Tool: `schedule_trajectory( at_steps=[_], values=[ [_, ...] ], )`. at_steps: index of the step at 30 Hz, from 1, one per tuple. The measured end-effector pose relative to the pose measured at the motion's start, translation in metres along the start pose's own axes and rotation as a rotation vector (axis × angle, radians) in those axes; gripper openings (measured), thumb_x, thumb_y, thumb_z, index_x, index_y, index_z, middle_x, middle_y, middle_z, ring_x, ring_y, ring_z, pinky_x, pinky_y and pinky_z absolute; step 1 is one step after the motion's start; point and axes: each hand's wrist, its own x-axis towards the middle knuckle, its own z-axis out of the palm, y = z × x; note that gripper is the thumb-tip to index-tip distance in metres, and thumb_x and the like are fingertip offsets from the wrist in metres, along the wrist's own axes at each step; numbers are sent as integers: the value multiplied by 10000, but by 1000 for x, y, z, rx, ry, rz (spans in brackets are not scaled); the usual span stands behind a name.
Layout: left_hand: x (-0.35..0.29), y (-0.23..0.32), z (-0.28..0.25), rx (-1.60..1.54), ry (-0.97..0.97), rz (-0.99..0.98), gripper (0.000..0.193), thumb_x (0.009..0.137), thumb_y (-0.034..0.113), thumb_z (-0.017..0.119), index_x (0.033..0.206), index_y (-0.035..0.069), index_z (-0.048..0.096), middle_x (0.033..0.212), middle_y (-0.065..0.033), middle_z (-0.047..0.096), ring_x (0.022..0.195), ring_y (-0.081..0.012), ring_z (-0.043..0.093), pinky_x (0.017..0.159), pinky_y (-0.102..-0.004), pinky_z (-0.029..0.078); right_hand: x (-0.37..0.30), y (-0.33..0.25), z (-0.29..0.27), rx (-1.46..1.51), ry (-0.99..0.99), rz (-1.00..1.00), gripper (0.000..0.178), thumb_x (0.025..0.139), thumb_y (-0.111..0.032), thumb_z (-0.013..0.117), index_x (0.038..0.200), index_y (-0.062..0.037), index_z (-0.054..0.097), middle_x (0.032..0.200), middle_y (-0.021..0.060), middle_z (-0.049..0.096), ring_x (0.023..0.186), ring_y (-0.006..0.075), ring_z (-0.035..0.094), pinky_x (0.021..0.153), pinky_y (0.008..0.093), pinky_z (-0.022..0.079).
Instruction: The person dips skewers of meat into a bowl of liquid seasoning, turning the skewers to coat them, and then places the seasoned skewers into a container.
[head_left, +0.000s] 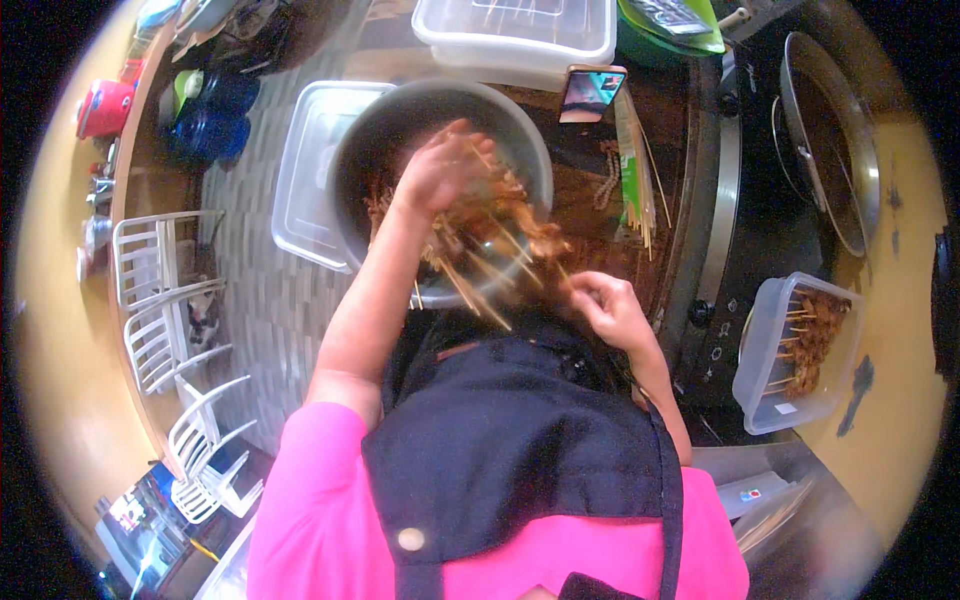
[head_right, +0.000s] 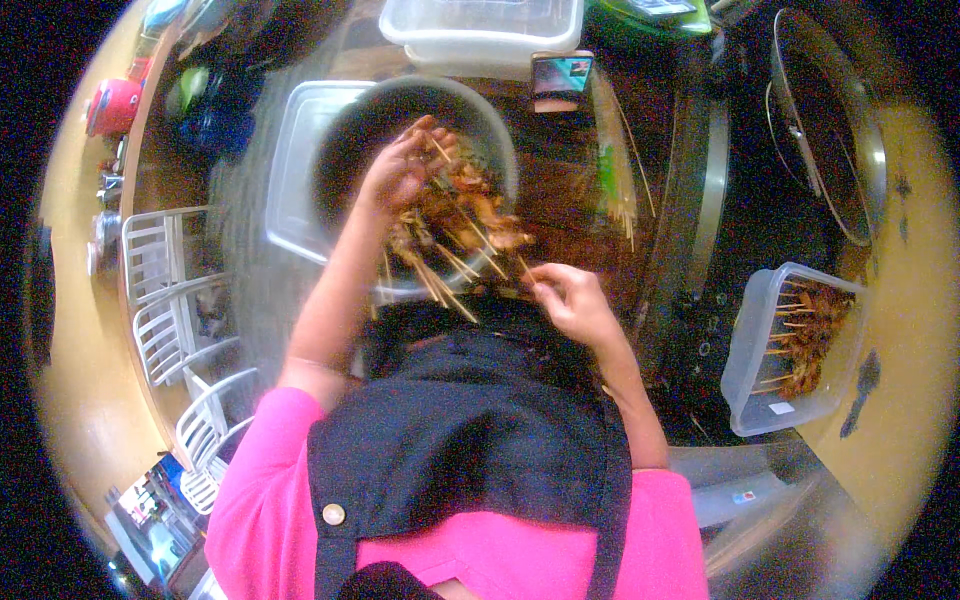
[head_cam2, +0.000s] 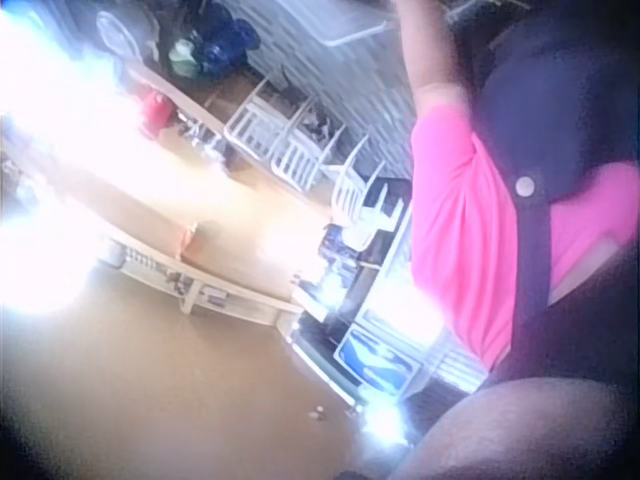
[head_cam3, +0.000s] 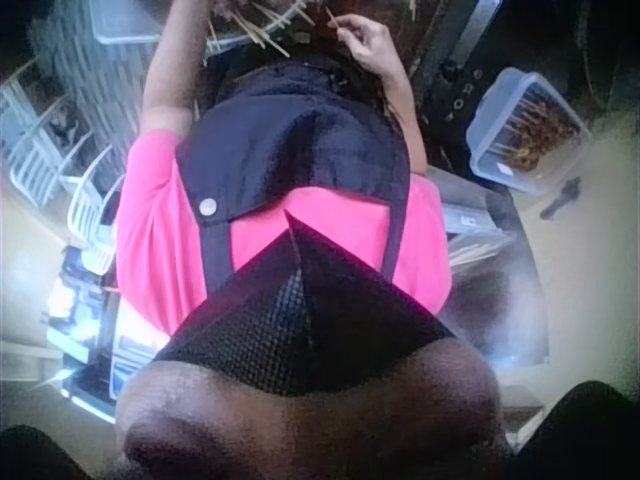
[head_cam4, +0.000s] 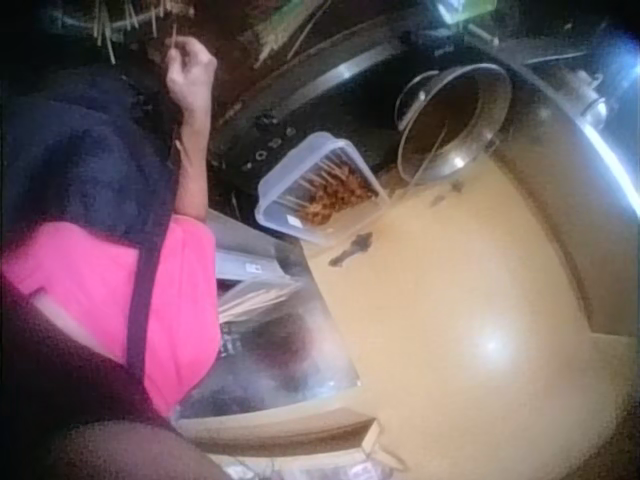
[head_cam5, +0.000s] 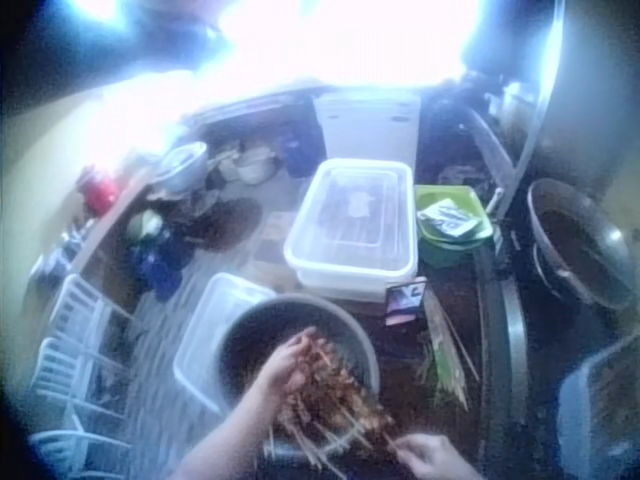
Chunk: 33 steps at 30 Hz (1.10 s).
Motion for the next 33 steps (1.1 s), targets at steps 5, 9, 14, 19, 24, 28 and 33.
schedule_trajectory(
  at_steps=[5, 9, 14, 19, 24, 28, 33],
  values=[
    [4, -2, -5, -167, 63, 58, 309, 897, 111, 415, 1192, 24, 381, 1109, -186, 495, 1039, -305, 503, 924, -411, 424, -4, 0, -1, -91, -2, 0, 168, 773, -76, 563, 916, 2, 605, 855, 133, 637, 764, 202, 618, 681, 294, 483],
    [3, 0, 2, -128, 80, 79, 314, 892, 98, 426, 1192, 18, 381, 1106, -191, 495, 1034, -311, 505, 906, -407, 438, -5, 1, 0, -57, 16, -38, 150, 785, -36, 541, 909, 28, 596, 796, 77, 623, 730, 104, 567, 662, 244, 462],
    [2, -4, 1, -34, 53, 157, 377, 862, 62, 475, 1210, -15, 351, 1049, -212, 505, 968, -343, 537, 870, -409, 451, -5, 1, 1, -57, 32, -60, 149, 786, -33, 538, 909, 28, 595, 781, 61, 617, 699, 89, 554, 634, 232, 456],
    [-3, -6, 11, 121, 26, 225, 396, 848, 65, 498, 1208, -29, 361, 1035, -196, 522, 904, -308, 576, 805, -378, 482, -6, 4, 3, -20, 25, -5, 145, 793, -32, 534, 910, 26, 597, 759, 19, 596, 643, 47, 503, 581, 201, 425],
    [-11, -3, 22, 249, 64, 139, 402, 862, 112, 497, 1217, -23, 364, 1045, -190, 528, 929, -288, 569, 787, -373, 481, -3, 6, 0, -45, 24, -32, 142, 791, -35, 538, 905, 21, 601, 772, 45, 612, 680, 71, 538, 613, 219, 447],
    [-13, -1, 25, 27, 115, 110, 326, 884, 189, 476, 1142, -7, 435, 1044, -175, 545, 943, -280, 560, 788, -388, 482, -2, 3, -1, -79, 4, -9, 162, 774, -69, 558, 904, 14, 607, 837, 141, 637, 753, 200, 624, 682, 292, 491],
    [-15, -3, 28, 51, 147, 117, 260, 892, 202, 464, 1045, -4, 505, 1002, -149, 570, 900, -271, 578, 787, -390, 490, -2, 2, -2, -96, 39, -74, 144, 777, -44, 549, 893, 18, 610, 810, 96, 633, 726, 126, 584, 658, 257, 471]
  ],
)
